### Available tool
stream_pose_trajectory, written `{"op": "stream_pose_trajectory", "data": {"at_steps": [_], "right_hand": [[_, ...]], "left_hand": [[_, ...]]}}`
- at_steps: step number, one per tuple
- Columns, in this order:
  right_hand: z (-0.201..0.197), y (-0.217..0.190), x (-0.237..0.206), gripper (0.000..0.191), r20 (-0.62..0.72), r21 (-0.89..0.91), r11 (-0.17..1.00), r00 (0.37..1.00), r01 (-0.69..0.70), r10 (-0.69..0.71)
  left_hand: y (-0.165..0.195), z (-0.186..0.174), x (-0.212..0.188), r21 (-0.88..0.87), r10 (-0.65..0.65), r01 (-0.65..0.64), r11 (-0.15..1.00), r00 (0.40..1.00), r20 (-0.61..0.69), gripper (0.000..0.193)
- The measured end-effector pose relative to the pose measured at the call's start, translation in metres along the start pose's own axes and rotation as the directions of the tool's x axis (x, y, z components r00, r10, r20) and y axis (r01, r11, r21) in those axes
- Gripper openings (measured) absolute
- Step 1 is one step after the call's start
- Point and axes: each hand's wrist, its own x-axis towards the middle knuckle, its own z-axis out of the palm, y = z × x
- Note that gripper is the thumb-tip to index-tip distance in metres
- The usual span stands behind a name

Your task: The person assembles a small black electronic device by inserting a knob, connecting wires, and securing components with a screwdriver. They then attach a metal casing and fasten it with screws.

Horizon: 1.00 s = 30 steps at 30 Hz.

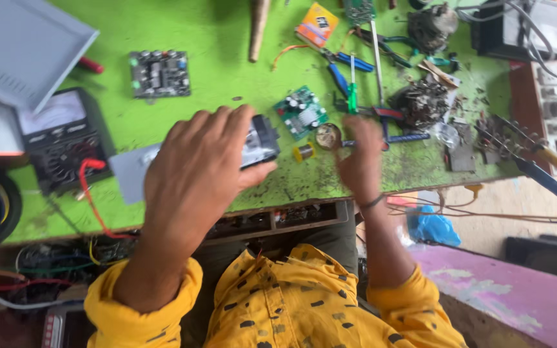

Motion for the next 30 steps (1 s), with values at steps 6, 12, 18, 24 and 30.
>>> {"op": "stream_pose_trajectory", "data": {"at_steps": [6,12,18,24,30], "right_hand": [[0.014,-0.017,-0.032,0.058,0.037,0.135,0.989,0.998,-0.064,0.059],[-0.008,0.062,0.008,0.03,-0.055,-0.003,0.937,0.936,-0.35,0.349],[-0.029,0.063,0.003,0.046,0.057,-0.139,0.964,0.97,-0.226,0.236],[-0.045,0.061,-0.012,0.032,0.221,-0.28,0.904,0.895,-0.322,0.387],[-0.041,0.076,-0.003,0.024,0.294,-0.025,0.909,0.867,-0.415,0.403]], "left_hand": [[-0.001,0.001,0.006,0.054,-0.006,0.002,0.999,0.997,0.083,0.077],[0.01,-0.007,0.005,0.054,-0.02,0.019,0.998,0.999,0.034,0.072],[0.012,-0.007,0.006,0.044,-0.049,0.048,0.998,0.998,0.036,0.072],[0.012,-0.006,0.005,0.045,-0.041,0.04,0.998,0.999,0.016,0.072],[0.011,-0.005,0.003,0.048,-0.016,0.016,0.999,1.0,0.007,0.074]]}}
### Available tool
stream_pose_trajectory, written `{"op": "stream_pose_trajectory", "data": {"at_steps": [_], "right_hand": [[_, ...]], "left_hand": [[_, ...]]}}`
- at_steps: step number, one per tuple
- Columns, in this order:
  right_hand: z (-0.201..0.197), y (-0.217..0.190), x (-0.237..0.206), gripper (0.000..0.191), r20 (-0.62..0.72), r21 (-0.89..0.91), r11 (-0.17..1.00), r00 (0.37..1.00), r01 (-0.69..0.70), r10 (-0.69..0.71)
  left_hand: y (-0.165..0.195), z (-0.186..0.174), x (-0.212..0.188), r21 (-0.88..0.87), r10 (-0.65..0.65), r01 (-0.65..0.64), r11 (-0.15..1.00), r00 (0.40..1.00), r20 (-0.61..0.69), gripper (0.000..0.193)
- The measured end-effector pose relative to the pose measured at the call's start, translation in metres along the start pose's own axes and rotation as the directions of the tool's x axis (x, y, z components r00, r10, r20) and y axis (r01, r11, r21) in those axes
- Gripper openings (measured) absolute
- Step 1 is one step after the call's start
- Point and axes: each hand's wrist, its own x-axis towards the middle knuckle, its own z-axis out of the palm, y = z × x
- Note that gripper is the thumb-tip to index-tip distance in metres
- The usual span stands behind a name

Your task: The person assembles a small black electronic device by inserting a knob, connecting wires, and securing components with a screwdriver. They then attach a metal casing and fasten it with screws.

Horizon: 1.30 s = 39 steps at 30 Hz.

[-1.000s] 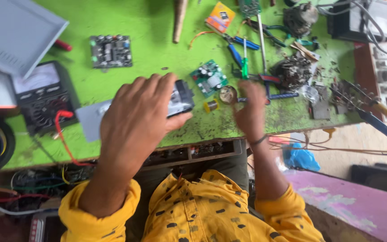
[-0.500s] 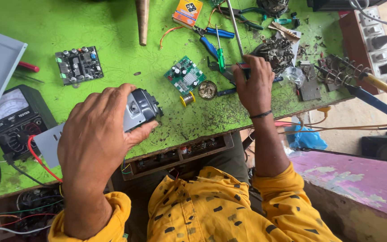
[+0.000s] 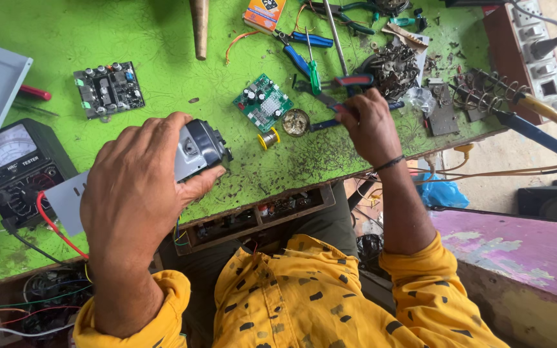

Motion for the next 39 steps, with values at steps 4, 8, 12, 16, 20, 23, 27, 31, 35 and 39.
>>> {"op": "stream_pose_trajectory", "data": {"at_steps": [4,8,12,16,20,23,27,31,35,39], "right_hand": [[-0.006,0.006,0.034,0.023,0.056,0.034,0.999,0.998,0.016,-0.018],[0.009,0.001,0.086,0.02,-0.007,-0.01,0.955,0.955,0.296,-0.296],[0.03,-0.02,0.13,0.024,0.031,0.085,0.927,0.929,0.365,-0.368],[-0.001,-0.012,0.129,0.025,-0.122,0.262,0.889,0.926,0.377,-0.357],[-0.055,0.016,0.066,0.008,-0.071,-0.182,0.949,0.959,0.257,-0.273],[-0.046,0.024,0.012,0.022,0.07,-0.195,0.971,0.989,0.14,-0.129],[-0.012,0.022,-0.024,0.024,0.018,-0.267,0.952,0.988,0.151,-0.152],[0.006,0.02,-0.026,0.038,-0.069,-0.281,0.934,0.965,0.223,-0.251],[0.009,0.019,-0.023,0.03,-0.134,-0.209,0.962,0.969,0.175,-0.205],[0.009,0.02,-0.025,0.028,-0.238,-0.092,0.989,0.962,0.113,-0.133]], "left_hand": [[-0.001,0.001,-0.004,0.012,-0.007,0.006,1.0,1.0,0.013,0.074],[-0.002,0.002,-0.005,-0.004,-0.001,0.001,1.0,1.0,0.0,0.076],[-0.002,0.001,-0.004,-0.007,0.01,-0.01,1.0,1.0,-0.024,0.076],[-0.004,0.001,-0.002,0.007,-0.003,0.003,1.0,0.999,0.039,0.079],[-0.009,0.001,-0.001,0.011,0.015,-0.015,1.0,1.0,0.026,0.077],[-0.009,0.003,0.001,0.014,0.007,-0.008,1.0,0.998,0.056,0.078],[-0.006,0.002,0.003,0.046,0.023,-0.024,0.999,0.999,0.024,0.078],[-0.002,0.0,0.004,0.072,-0.026,0.02,0.997,0.996,0.083,0.082],[0.002,-0.003,0.002,0.04,-0.015,0.013,0.999,0.999,0.046,0.076],[0.002,-0.003,0.003,0.013,-0.023,0.023,1.0,0.999,0.048,0.075]]}}
